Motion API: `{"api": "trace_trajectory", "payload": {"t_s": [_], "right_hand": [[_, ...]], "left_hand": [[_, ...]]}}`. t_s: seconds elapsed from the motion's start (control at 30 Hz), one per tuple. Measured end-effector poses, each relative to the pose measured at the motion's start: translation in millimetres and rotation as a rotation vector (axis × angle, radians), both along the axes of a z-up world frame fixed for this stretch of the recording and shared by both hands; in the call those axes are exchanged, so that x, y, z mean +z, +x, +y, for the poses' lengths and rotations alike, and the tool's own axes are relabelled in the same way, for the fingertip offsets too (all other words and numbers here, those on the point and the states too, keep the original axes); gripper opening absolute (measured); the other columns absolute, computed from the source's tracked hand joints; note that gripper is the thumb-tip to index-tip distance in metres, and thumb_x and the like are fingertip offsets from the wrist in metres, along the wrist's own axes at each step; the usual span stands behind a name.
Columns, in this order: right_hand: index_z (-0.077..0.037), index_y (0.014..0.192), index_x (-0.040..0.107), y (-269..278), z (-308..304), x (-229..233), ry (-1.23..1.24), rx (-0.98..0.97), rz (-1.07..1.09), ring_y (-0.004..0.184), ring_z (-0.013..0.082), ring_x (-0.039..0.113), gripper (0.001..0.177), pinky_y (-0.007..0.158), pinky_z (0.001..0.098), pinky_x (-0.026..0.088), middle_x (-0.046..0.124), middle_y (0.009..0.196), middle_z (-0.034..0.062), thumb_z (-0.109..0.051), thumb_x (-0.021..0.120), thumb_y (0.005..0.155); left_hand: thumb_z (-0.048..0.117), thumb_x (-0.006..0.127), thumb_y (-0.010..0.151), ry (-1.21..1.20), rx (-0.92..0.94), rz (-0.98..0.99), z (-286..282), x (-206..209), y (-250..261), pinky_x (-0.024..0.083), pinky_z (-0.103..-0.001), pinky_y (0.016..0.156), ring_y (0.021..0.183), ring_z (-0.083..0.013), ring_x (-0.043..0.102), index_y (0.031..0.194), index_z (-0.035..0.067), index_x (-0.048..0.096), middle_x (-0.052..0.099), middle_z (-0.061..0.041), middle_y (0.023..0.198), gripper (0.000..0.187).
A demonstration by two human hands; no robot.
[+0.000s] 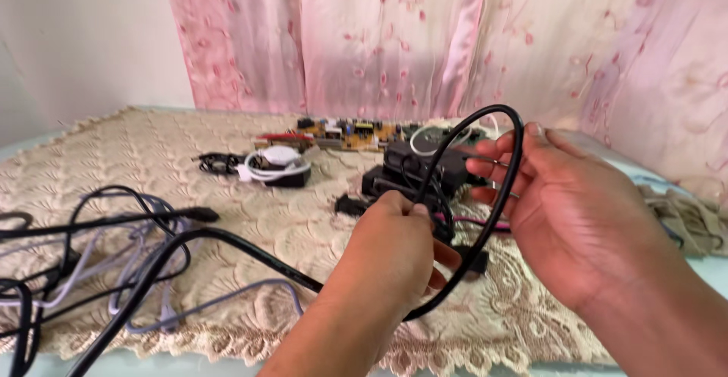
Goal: The person organizes a pile of tangled electronic cables on a table. They pick up individual cables, untangle them, and coil them neatly by hand. The person handles several different types of cables, including power cords and USB cables, placing the coiled bundles back on the table.
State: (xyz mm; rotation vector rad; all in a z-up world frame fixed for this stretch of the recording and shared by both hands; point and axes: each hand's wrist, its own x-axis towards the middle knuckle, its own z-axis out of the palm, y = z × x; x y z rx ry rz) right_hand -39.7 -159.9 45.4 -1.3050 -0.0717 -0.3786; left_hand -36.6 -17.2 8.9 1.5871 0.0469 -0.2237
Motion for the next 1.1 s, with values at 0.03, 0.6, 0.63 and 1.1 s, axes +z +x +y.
{"api": "trace_trajectory", "payload": {"t_s": [0.03,0.6,0.63,1.1], "right_hand": [[-0.008,0.099,0.056,-1.2,0.8,-1.1,0.044,0.005,0.039,0.094,0.0228,0.066,0.028,0.083,0.0451,0.056,0.069,0.102,0.0113,-0.028,0.039,0.107],[-0.004,0.116,0.053,-10.0,-4.4,-8.6,0.301,-0.068,0.158,0.094,0.0283,0.064,0.063,0.089,0.0526,0.055,0.064,0.102,0.015,-0.063,0.034,0.105],[-0.006,0.112,0.054,-4.0,-9.7,-14.4,0.342,-0.058,0.172,0.089,0.0263,0.062,0.061,0.085,0.0494,0.054,0.063,0.098,0.0134,-0.062,0.033,0.104],[-0.009,0.082,0.053,42.0,-49.2,-76.6,0.906,0.729,0.21,0.053,0.0145,0.038,0.068,0.057,0.0303,0.038,0.039,0.058,-0.001,-0.074,0.035,0.093]], "left_hand": [[0.033,0.045,0.106,-0.002,-0.022,0.015,-1.3,-2.1,-2.0,0.047,-0.035,0.055,0.056,-0.0205,0.058,0.103,0.008,0.056,0.07,-0.011,0.072,0.028],[0.021,0.04,0.104,0.812,-0.205,-0.291,-32.3,3.5,-23.0,0.052,-0.053,0.093,0.111,-0.0362,0.068,0.149,0.024,0.043,0.072,-0.015,0.115,0.046],[0.023,0.041,0.104,0.794,-0.211,-0.281,-31.8,2.1,-22.4,0.051,-0.053,0.093,0.111,-0.0369,0.068,0.139,0.02,0.049,0.072,-0.016,0.114,0.036],[0.029,0.047,0.106,0.087,-0.548,-0.17,13.8,-27.0,-15.9,0.043,-0.032,0.044,0.047,-0.0146,0.054,0.088,0.004,0.064,0.059,-0.006,0.062,0.035]]}}
